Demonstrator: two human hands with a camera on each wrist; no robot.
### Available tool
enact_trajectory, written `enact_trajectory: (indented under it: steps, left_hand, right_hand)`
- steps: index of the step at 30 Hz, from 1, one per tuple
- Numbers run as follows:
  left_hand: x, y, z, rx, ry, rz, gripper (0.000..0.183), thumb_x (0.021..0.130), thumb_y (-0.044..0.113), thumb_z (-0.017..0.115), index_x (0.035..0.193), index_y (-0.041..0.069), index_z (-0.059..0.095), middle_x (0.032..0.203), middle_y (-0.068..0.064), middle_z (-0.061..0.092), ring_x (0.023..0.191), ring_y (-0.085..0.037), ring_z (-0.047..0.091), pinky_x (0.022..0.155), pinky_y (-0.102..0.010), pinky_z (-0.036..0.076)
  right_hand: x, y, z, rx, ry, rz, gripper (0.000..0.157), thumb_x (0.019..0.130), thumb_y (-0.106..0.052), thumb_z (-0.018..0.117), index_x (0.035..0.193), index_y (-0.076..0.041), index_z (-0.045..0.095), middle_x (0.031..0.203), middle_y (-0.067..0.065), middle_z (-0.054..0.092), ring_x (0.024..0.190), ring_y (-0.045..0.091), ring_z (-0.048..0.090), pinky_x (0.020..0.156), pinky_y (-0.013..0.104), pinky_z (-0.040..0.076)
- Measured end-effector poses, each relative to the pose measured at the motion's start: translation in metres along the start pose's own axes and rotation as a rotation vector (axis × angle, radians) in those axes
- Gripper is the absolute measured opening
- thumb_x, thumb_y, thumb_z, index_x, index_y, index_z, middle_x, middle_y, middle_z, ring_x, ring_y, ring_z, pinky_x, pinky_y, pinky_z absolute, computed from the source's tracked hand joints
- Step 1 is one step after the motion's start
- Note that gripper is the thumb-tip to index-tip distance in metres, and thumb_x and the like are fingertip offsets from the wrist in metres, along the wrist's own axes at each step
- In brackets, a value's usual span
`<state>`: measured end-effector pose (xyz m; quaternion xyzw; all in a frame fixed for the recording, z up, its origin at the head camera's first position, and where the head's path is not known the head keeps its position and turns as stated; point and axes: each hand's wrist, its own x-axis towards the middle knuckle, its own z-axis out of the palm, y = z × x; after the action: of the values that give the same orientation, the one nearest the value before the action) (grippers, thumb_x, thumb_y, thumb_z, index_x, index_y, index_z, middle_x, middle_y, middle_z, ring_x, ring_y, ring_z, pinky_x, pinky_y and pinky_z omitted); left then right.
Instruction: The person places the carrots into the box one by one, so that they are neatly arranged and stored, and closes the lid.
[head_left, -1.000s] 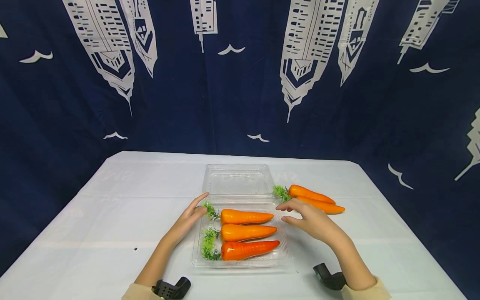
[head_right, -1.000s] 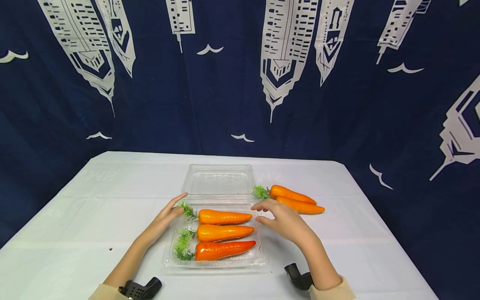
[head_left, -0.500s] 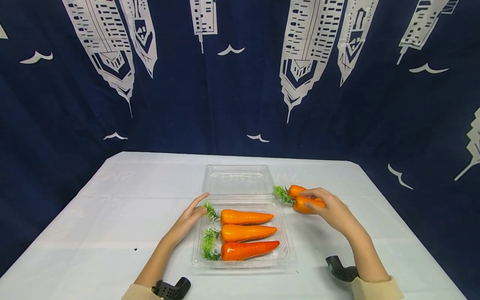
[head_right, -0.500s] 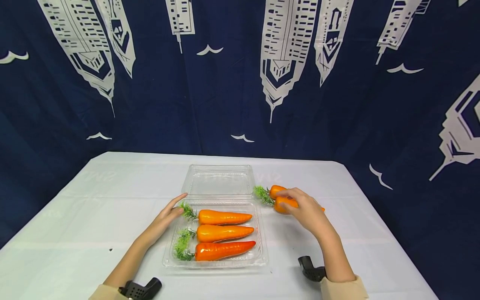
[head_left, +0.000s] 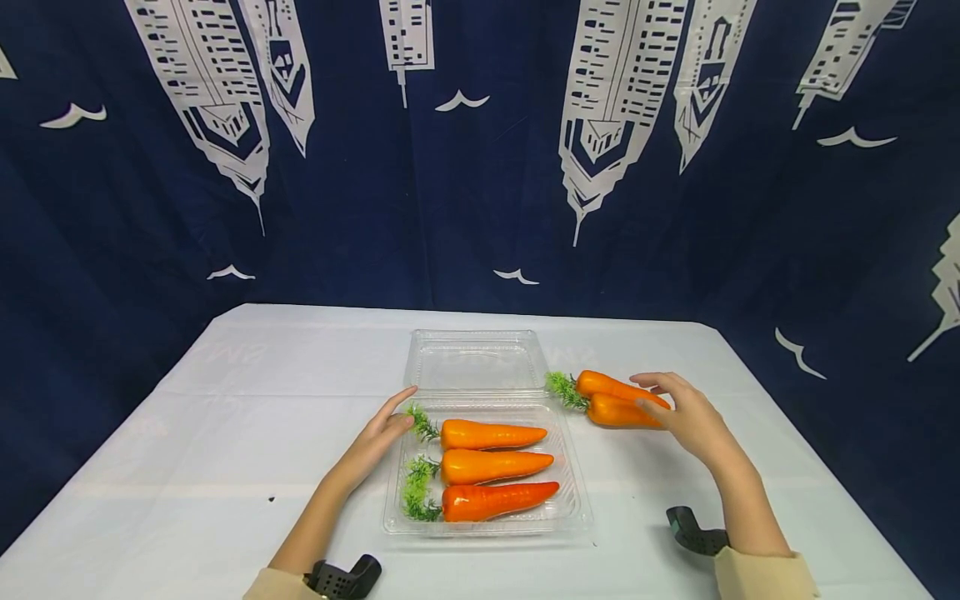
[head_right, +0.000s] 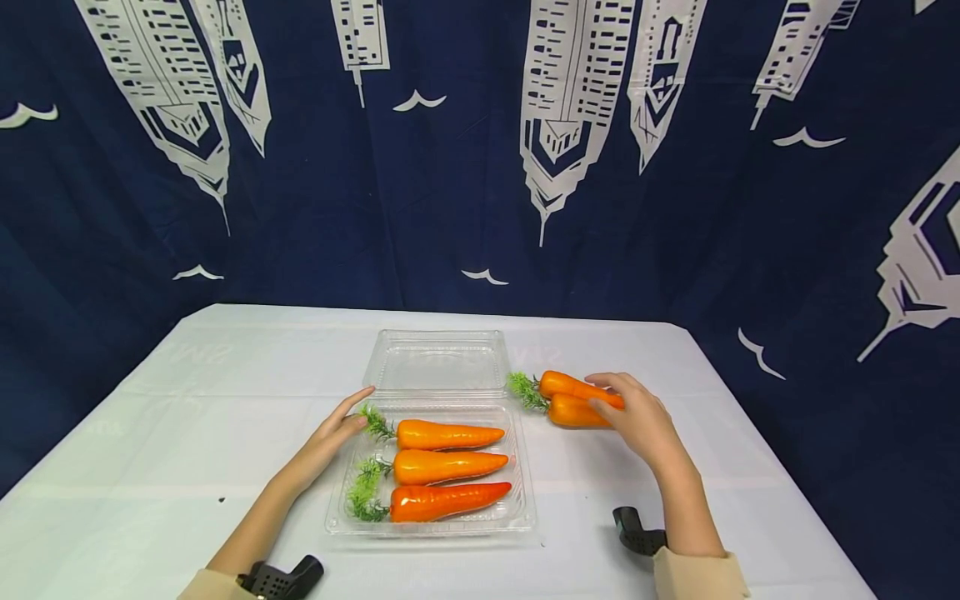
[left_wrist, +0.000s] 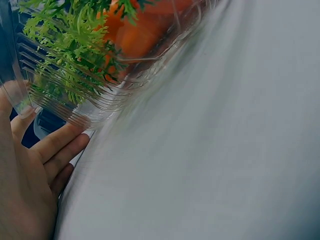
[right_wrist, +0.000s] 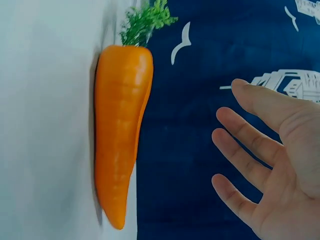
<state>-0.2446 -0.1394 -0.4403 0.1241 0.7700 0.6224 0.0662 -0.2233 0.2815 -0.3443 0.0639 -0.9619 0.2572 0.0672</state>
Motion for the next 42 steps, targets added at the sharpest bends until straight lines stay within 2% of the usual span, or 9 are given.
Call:
enact_trajectory:
  steps: [11, 24, 32, 42]
  left_hand:
    - [-0.001, 0.002, 0.001, -0.011, 0.006, -0.007, 0.047, 0.092, 0.037, 0.047, 0.137, 0.040, 0.032, 0.126, -0.012, 0.055, 0.119, -0.030, 0.049, 0.105, -0.060, 0.024]
    - [0.000, 0.001, 0.000, -0.011, 0.003, -0.014, 0.049, 0.091, 0.039, 0.047, 0.137, 0.040, 0.031, 0.127, -0.012, 0.054, 0.120, -0.031, 0.047, 0.105, -0.061, 0.021]
    - [0.001, 0.001, -0.001, 0.003, -0.007, 0.000, 0.049, 0.093, 0.038, 0.045, 0.139, 0.037, 0.029, 0.127, -0.015, 0.054, 0.120, -0.033, 0.047, 0.105, -0.061, 0.022]
    - [0.000, 0.001, 0.001, -0.015, 0.000, -0.012, 0.048, 0.091, 0.039, 0.047, 0.136, 0.042, 0.032, 0.126, -0.012, 0.055, 0.120, -0.030, 0.048, 0.105, -0.060, 0.023]
  right_hand:
    - [0.001, 0.016, -0.001, -0.019, 0.026, 0.017, 0.036, 0.090, -0.019, 0.056, 0.124, -0.007, 0.051, 0.128, 0.021, 0.049, 0.112, 0.039, 0.046, 0.089, 0.060, 0.039]
    - [0.001, 0.022, 0.000, -0.006, -0.015, 0.058, 0.038, 0.090, -0.020, 0.055, 0.126, -0.007, 0.050, 0.130, 0.024, 0.045, 0.114, 0.041, 0.044, 0.089, 0.061, 0.038]
    - [0.001, 0.025, 0.000, -0.003, -0.005, 0.067, 0.040, 0.090, -0.020, 0.055, 0.127, -0.008, 0.048, 0.130, 0.023, 0.044, 0.114, 0.041, 0.043, 0.089, 0.061, 0.039]
    - [0.004, 0.033, 0.007, 0.007, 0.000, 0.109, 0.045, 0.089, -0.026, 0.057, 0.130, -0.008, 0.046, 0.132, 0.023, 0.042, 0.116, 0.042, 0.041, 0.088, 0.062, 0.037]
